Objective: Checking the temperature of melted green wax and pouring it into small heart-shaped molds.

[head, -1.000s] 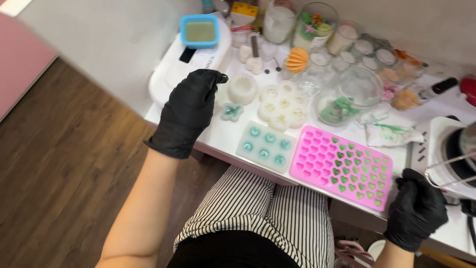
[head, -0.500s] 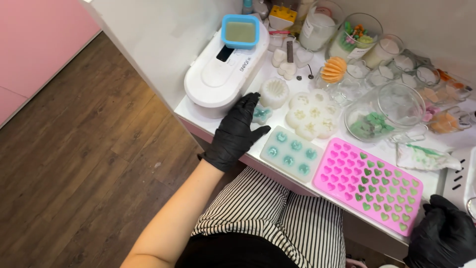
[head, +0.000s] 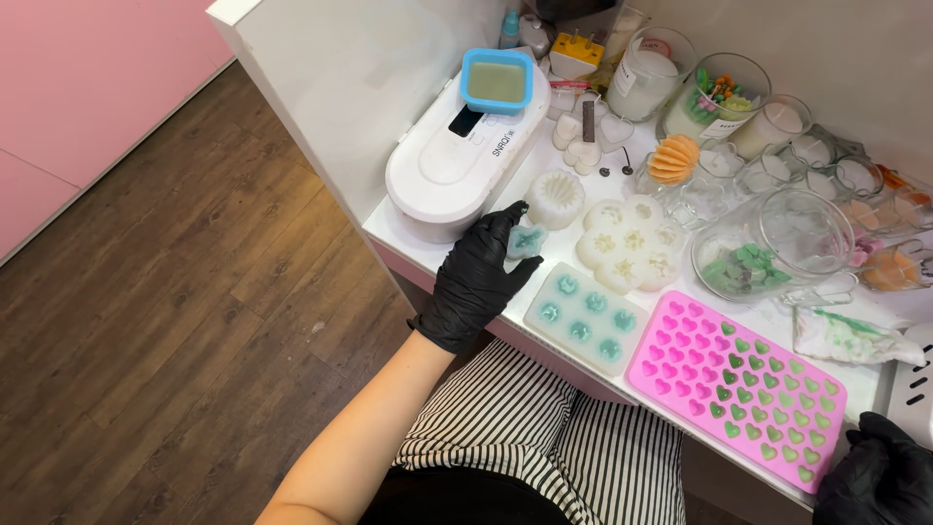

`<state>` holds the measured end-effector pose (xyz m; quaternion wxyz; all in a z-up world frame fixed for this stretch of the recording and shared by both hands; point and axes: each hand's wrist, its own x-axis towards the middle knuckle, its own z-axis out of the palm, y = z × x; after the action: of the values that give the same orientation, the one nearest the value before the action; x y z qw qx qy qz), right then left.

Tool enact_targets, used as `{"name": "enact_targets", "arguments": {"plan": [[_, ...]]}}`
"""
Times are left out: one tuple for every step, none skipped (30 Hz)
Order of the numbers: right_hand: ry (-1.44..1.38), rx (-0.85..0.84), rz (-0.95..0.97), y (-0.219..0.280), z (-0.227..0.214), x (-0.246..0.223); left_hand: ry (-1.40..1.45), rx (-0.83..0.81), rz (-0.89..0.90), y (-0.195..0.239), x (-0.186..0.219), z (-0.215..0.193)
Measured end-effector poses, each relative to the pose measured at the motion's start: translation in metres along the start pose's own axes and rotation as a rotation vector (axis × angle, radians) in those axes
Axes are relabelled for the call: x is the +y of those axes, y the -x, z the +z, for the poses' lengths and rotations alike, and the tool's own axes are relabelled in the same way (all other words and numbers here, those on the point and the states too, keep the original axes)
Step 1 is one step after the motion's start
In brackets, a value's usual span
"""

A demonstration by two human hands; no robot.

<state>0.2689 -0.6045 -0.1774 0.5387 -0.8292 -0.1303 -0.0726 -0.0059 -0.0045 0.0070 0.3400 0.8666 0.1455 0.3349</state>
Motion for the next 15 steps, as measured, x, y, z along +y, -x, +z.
{"name": "enact_targets", "arguments": {"plan": [[0.084, 0.019, -0.030, 0.001, -0.001, -0.001, -0.008, -0.003, -0.014, 0.000, 0.002, 0.000], [0.084, 0.018, -0.030, 0.007, 0.002, -0.014, -0.009, -0.001, -0.016, 0.001, 0.002, -0.001], [0.168, 0.011, -0.069, 0.012, 0.005, -0.026, -0.001, -0.001, -0.011, 0.002, 0.003, -0.001], [0.252, 0.005, -0.107, 0.019, 0.008, -0.039, 0.008, -0.002, -0.006, 0.002, 0.004, -0.002], [0.253, 0.004, -0.107, 0.017, 0.004, -0.038, 0.008, -0.001, -0.008, 0.003, 0.003, -0.001], [0.239, -0.013, -0.101, 0.015, 0.001, -0.038, 0.005, 0.004, 0.007, 0.004, 0.003, -0.001], [0.225, -0.030, -0.096, 0.013, -0.002, -0.037, 0.002, 0.010, 0.022, 0.005, 0.002, 0.000], [0.225, -0.030, -0.097, 0.006, -0.008, -0.020, 0.001, 0.011, 0.022, 0.005, 0.000, 0.001], [0.043, -0.043, 0.006, -0.002, -0.013, -0.002, -0.011, 0.018, 0.038, 0.006, -0.001, 0.002], [-0.140, -0.056, 0.109, -0.009, -0.018, 0.016, -0.024, 0.025, 0.054, 0.006, -0.003, 0.003], [-0.140, -0.057, 0.108, -0.006, -0.011, 0.010, -0.025, 0.026, 0.053, 0.007, -0.002, 0.003], [-0.131, 0.002, 0.115, -0.003, -0.004, 0.003, -0.015, -0.002, 0.014, 0.006, -0.002, 0.002], [-0.122, 0.061, 0.122, 0.000, 0.004, -0.003, -0.006, -0.029, -0.024, 0.006, -0.001, 0.001], [-0.127, 0.062, 0.120, -0.002, -0.003, 0.012, -0.009, -0.028, -0.020, 0.008, 0.002, -0.002], [0.007, 0.055, 0.074, -0.005, -0.009, 0.026, 0.007, -0.009, -0.011, 0.010, 0.005, -0.005]]}}
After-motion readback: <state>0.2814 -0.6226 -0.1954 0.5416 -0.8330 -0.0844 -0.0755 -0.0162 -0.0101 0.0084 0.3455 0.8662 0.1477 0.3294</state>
